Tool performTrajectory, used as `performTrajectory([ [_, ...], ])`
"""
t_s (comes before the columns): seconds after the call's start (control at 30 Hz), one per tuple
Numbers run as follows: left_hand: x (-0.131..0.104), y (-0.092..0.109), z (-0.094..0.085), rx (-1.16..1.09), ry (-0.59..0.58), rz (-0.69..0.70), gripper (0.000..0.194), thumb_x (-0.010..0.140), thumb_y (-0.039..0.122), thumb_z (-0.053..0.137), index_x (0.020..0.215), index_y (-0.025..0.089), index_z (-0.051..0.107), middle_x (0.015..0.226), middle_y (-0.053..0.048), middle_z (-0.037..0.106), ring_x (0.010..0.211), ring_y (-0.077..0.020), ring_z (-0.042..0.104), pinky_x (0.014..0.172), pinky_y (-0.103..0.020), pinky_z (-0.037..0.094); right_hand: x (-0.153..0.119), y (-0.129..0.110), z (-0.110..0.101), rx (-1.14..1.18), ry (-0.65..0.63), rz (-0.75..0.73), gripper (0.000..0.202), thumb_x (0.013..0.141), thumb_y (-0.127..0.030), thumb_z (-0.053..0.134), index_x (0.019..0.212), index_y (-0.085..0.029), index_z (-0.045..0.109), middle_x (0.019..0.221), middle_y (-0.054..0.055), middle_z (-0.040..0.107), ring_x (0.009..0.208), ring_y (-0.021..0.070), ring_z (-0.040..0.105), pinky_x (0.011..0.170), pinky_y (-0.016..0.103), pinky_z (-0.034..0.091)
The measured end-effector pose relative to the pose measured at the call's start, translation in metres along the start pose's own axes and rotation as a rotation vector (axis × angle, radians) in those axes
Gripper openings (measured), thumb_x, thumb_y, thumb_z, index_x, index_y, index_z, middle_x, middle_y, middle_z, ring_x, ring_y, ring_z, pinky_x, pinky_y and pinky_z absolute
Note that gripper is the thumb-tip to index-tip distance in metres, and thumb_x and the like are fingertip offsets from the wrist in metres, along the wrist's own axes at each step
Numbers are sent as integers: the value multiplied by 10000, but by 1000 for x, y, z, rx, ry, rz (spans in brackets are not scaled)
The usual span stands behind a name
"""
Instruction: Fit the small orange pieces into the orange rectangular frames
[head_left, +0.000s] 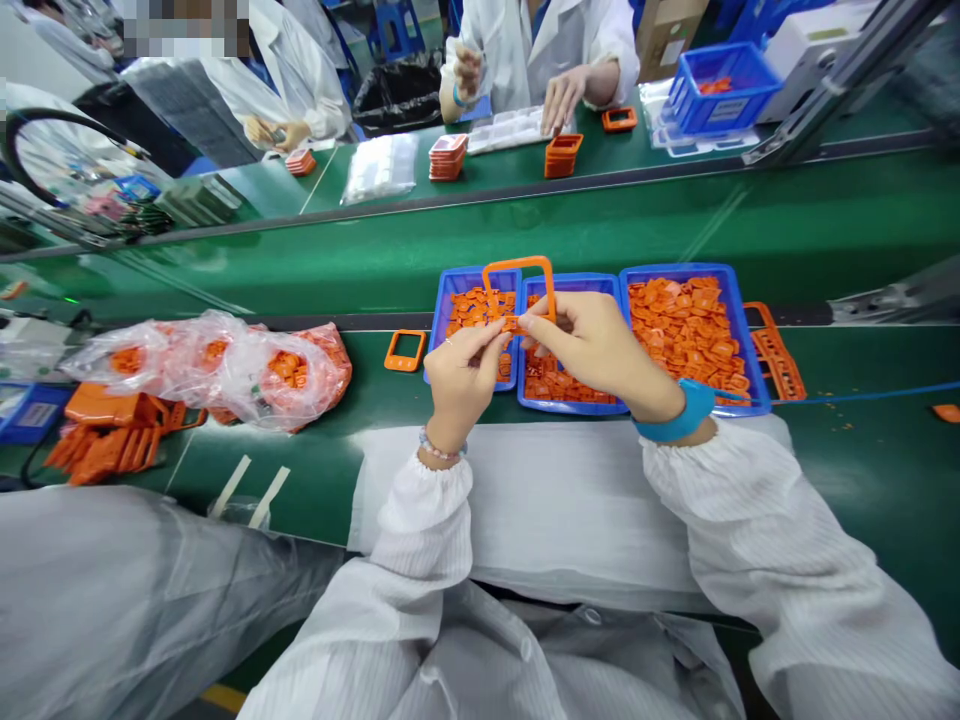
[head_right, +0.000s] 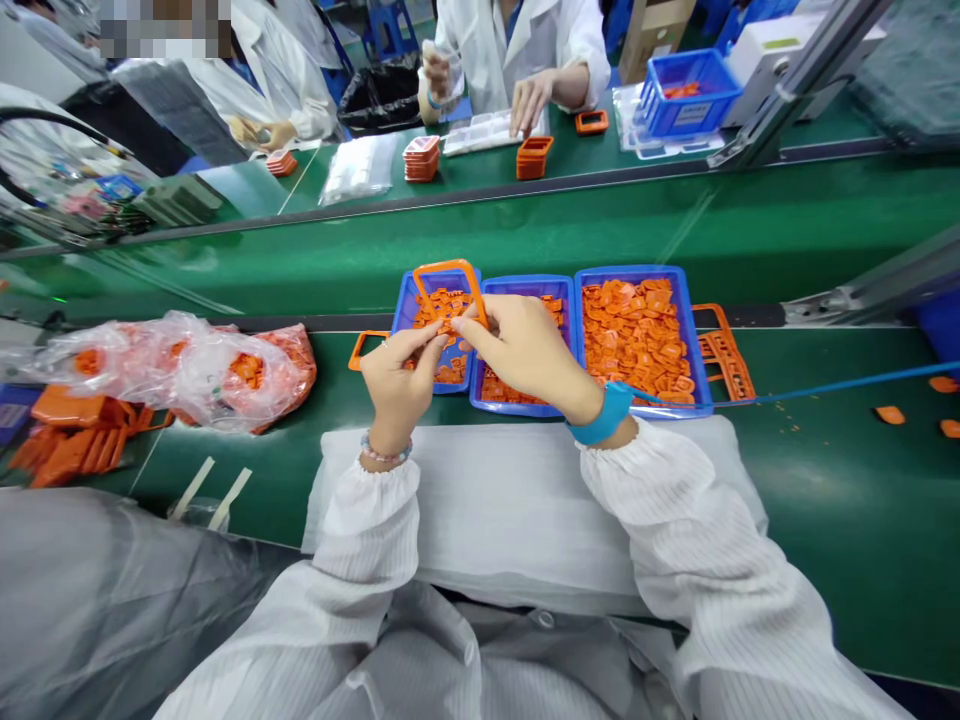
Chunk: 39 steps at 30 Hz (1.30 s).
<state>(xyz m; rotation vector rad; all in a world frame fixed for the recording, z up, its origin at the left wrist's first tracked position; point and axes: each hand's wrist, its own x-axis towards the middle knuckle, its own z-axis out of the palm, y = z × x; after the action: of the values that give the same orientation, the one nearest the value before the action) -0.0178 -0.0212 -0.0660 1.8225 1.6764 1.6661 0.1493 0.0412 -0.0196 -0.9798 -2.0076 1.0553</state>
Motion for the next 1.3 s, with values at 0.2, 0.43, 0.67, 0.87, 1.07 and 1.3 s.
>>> performTrajectory([
  [0.2, -2, -1, 0, 187, 35, 171, 212, 982, 323, 614, 1017, 231, 802, 928, -57, 781, 846, -151, 722, 807, -291, 594, -2, -2, 6, -203, 4, -9, 318, 973, -378, 571, 763, -170, 688, 657, 37, 653, 603, 158, 544, 606, 299, 356],
  [0.43, -4, 7, 0, 203, 104, 219, 176, 978, 276, 620, 954, 209, 781, 912, -49, 778, 839, -148, 722, 782, -281, 591, -2, 1, 12, -100, -6, -38, 266, 978, -362, 585, 809, -185, 690, 720, 45, 704, 668, 188, 619, 654, 308, 425],
  [0.67, -10, 15, 5, -10, 158, 109, 130, 978, 281, 622, 995, 176, 697, 924, -39, 793, 530, -53, 633, 505, -174, 486, -1, 0, 6, 53, -16, -15, 265, 963, -356, 588, 794, -172, 677, 731, 46, 721, 646, 175, 635, 628, 298, 434],
  [0.87, -2, 10, 2, 44, 172, 245, 97, 940, 202, 666, 1010, 172, 727, 758, 10, 720, 517, -42, 528, 531, -167, 454, -1, -1, 6, 67, -9, -11, 299, 944, -397, 592, 771, -165, 669, 716, 48, 711, 632, 167, 627, 610, 291, 435],
  [1.07, -3, 11, 1, 58, 136, 146, 141, 956, 230, 650, 1062, 175, 725, 827, -12, 751, 601, -70, 624, 587, -181, 497, -1, -1, 1, 133, 0, -13, 304, 936, -419, 608, 776, -170, 676, 698, 38, 708, 625, 171, 651, 614, 296, 477],
  [1.3, -5, 8, 4, -28, 157, 82, 77, 931, 226, 683, 964, 168, 720, 793, -3, 748, 579, -62, 630, 559, -160, 486, -2, -1, -6, 236, -16, 13, 304, 929, -444, 640, 803, -169, 671, 747, 49, 739, 629, 168, 679, 617, 294, 533],
])
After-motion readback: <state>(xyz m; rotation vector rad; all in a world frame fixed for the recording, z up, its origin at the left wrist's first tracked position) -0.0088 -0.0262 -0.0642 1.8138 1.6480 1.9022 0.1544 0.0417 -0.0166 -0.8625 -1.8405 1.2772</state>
